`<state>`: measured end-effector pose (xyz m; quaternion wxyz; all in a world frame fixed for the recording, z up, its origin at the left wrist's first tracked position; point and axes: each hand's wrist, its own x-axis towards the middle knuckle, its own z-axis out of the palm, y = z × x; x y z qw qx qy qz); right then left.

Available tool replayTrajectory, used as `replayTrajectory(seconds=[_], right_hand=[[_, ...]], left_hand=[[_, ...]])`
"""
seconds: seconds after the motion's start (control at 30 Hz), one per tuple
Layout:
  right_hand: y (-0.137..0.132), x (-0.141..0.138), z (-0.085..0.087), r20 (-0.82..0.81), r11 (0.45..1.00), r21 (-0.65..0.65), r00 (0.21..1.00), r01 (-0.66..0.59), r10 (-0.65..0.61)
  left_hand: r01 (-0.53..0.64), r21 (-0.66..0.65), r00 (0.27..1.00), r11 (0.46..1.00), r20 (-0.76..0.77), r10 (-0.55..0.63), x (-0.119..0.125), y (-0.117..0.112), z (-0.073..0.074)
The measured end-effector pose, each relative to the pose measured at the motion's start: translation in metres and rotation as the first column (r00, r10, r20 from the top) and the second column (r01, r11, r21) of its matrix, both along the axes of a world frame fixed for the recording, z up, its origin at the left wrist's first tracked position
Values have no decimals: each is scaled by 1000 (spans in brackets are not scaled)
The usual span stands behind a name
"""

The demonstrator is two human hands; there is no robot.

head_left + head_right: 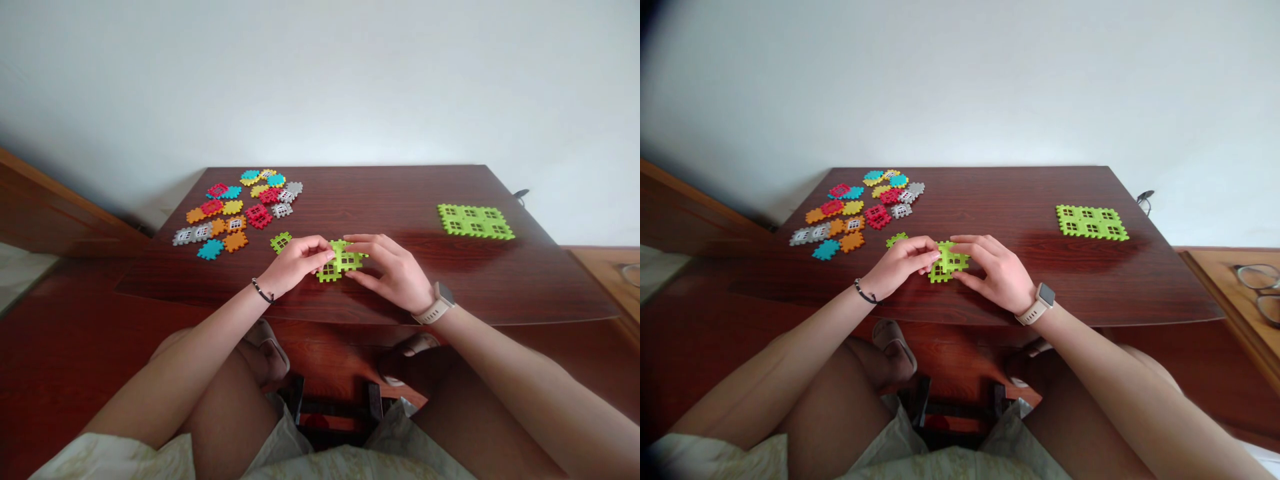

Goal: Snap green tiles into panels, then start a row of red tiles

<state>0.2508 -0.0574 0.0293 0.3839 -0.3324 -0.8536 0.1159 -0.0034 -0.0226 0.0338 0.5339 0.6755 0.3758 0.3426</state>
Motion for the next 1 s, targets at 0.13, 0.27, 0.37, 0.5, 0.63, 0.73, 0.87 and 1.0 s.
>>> replayTrajectory(seconds=[0.13,0.27,0.37,0.5,0.63,0.73,0.87,1.0], right_hand=[[0,0,-1,6,1000,-17,1000,17,-17],[0,1,-3,11,999,-27,1000,27,-27],[1,1,-4,26,999,-11,999,32,-32],[5,3,-6,75,998,24,995,66,-68],[7,5,-8,77,994,2,991,108,-108],[7,8,-9,70,992,-33,990,122,-119],[11,12,-8,120,995,-14,989,95,-92],[12,13,-7,131,997,-61,991,48,-40]], left_hand=[[-17,-5,1000,1000,-16,17,-2,2,-3],[-24,-2,999,1000,-24,24,-2,3,-5],[-20,12,999,1000,-40,20,-2,4,-5],[-10,40,996,999,-86,13,-3,5,-5],[11,84,992,996,-123,0,-6,5,-5],[9,206,979,978,-202,34,-10,6,-5],[60,384,962,921,-270,49,-13,7,-8],[145,498,942,855,-334,35,-13,7,-15]])
